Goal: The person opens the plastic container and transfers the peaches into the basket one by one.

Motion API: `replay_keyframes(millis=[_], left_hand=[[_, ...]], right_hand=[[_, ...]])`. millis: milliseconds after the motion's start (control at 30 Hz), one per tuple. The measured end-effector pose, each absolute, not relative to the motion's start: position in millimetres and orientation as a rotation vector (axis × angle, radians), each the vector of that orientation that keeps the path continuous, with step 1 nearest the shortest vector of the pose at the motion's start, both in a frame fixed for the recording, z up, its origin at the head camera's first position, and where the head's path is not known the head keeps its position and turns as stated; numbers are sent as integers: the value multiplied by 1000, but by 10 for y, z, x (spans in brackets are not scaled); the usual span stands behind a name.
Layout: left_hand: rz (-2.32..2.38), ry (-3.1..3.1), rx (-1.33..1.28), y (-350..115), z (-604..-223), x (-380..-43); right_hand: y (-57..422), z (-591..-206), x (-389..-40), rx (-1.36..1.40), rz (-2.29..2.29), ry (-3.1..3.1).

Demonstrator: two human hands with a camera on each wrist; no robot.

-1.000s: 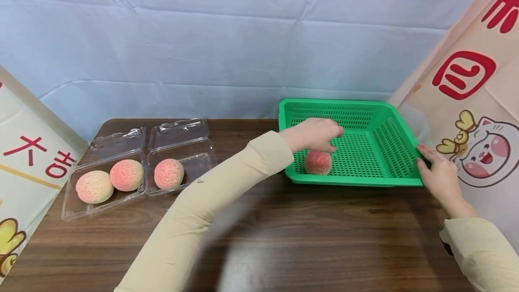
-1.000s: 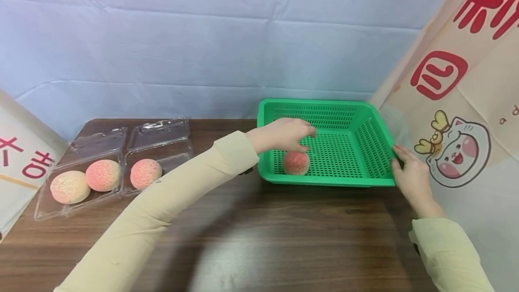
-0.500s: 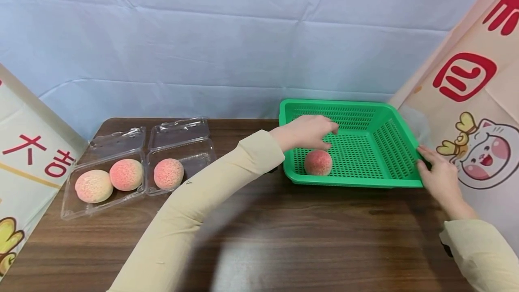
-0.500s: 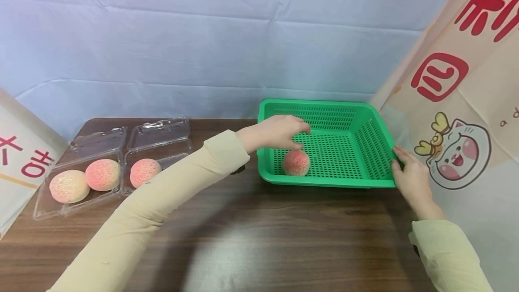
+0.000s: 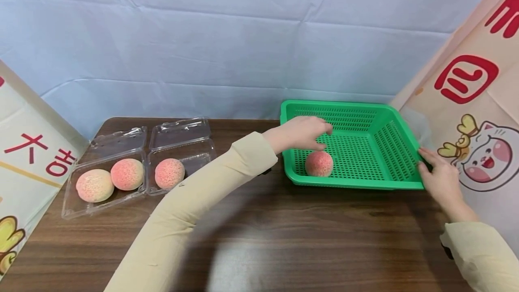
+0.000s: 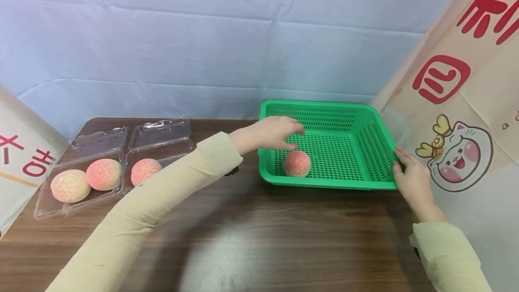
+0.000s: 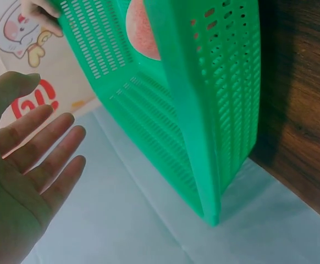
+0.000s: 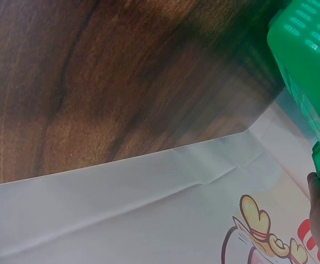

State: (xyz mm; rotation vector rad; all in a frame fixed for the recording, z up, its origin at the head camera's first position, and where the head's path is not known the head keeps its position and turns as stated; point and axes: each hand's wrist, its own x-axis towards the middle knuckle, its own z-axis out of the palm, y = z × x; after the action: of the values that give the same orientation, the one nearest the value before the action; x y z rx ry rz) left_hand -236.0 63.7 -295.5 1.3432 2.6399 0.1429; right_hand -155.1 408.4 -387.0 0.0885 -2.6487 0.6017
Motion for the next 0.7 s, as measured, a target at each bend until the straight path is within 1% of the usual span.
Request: replay_keyframes(millis=[700], left_hand=[[197, 2650, 1362, 416, -2919, -2323]], right_hand=[[4084, -3865, -1545, 70, 591, -2663]])
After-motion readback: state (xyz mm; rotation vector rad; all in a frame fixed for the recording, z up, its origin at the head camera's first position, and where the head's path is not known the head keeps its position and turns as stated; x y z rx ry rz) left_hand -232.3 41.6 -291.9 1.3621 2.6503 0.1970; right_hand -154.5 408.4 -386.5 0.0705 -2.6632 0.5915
